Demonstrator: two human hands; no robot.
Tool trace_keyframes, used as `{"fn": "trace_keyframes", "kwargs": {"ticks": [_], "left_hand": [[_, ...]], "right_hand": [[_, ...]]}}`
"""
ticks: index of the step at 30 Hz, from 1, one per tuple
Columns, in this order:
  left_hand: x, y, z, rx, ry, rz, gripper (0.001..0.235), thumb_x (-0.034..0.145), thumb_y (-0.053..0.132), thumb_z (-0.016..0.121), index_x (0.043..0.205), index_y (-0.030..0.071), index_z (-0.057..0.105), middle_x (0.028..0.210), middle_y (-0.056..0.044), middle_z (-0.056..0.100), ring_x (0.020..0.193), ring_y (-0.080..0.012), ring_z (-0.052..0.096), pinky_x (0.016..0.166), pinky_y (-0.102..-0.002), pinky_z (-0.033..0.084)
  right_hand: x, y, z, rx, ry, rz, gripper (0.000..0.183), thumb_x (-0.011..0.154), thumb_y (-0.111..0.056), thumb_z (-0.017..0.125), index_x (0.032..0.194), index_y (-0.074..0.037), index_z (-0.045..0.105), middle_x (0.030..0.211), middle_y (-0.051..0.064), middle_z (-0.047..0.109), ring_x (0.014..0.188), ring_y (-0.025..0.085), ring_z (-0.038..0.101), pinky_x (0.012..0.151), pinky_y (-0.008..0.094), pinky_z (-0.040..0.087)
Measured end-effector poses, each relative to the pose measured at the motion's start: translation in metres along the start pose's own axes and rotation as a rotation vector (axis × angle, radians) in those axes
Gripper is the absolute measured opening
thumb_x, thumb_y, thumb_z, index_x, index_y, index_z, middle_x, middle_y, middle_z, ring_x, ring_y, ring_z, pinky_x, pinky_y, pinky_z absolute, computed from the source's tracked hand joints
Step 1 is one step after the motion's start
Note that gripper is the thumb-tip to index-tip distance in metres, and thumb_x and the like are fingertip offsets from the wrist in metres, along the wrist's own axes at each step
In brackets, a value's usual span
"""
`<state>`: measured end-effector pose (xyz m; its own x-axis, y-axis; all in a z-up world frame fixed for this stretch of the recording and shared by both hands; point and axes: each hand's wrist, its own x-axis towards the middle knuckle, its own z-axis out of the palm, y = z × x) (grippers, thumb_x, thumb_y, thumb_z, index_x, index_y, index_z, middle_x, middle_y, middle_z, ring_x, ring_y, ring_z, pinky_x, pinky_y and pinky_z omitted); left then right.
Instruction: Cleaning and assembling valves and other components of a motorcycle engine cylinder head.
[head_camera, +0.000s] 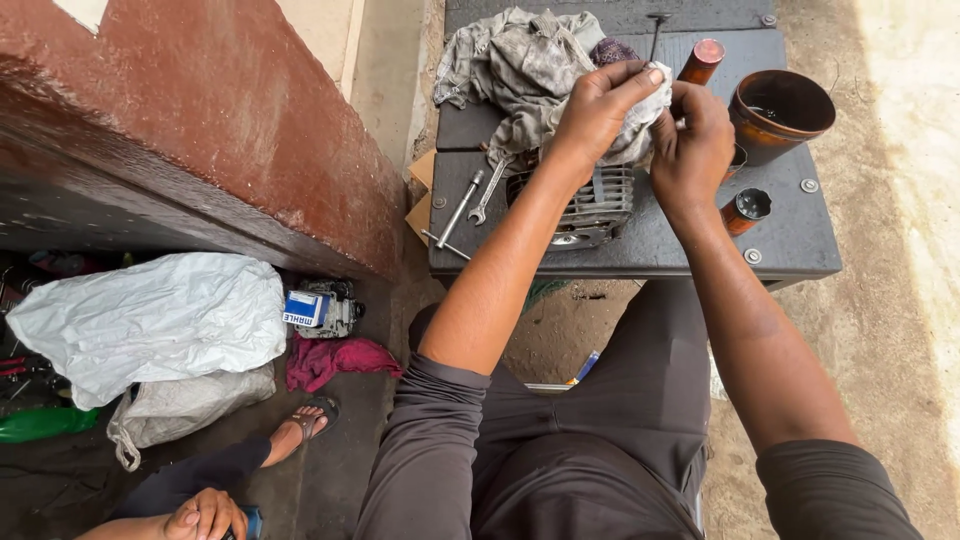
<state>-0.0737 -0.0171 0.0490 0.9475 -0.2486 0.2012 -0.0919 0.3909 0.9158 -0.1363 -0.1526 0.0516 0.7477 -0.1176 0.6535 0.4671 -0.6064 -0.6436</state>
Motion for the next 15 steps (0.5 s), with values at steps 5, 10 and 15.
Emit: {"fn": "trace_keyframes", "kwargs": {"ticks": [5, 10, 15], "left_hand": [[0.006, -0.018, 0.001, 0.19, 0.14, 0.158, 0.027, 0.096, 0.023, 0.07, 0.107, -0.001, 0.075, 0.088, -0.005, 0.077, 0.079, -0.0096, 0.07, 0.07, -0.026, 0.057], [0.002, -0.012, 0.004, 0.141, 0.249, 0.183, 0.025, 0.098, 0.019, 0.069, 0.106, -0.004, 0.075, 0.086, -0.007, 0.077, 0.074, -0.0107, 0.07, 0.066, -0.027, 0.057], [-0.003, -0.001, 0.006, 0.072, 0.335, 0.14, 0.026, 0.098, 0.018, 0.067, 0.109, -0.004, 0.075, 0.085, -0.008, 0.077, 0.071, -0.011, 0.07, 0.063, -0.026, 0.056]], "right_hand": [[-0.004, 0.021, 0.013, 0.278, -0.1, 0.097, 0.009, 0.108, -0.002, 0.068, 0.112, 0.003, 0.062, 0.098, 0.007, 0.069, 0.086, 0.01, 0.065, 0.075, 0.025, 0.054], [-0.005, -0.006, -0.006, 0.396, -0.157, 0.203, 0.013, 0.101, 0.002, 0.07, 0.113, 0.006, 0.067, 0.099, 0.005, 0.073, 0.085, 0.006, 0.066, 0.075, 0.022, 0.055], [-0.011, -0.006, -0.012, 0.354, -0.161, 0.143, 0.025, 0.099, 0.005, 0.074, 0.124, 0.007, 0.07, 0.103, 0.006, 0.075, 0.09, 0.006, 0.066, 0.08, 0.021, 0.055]]}}
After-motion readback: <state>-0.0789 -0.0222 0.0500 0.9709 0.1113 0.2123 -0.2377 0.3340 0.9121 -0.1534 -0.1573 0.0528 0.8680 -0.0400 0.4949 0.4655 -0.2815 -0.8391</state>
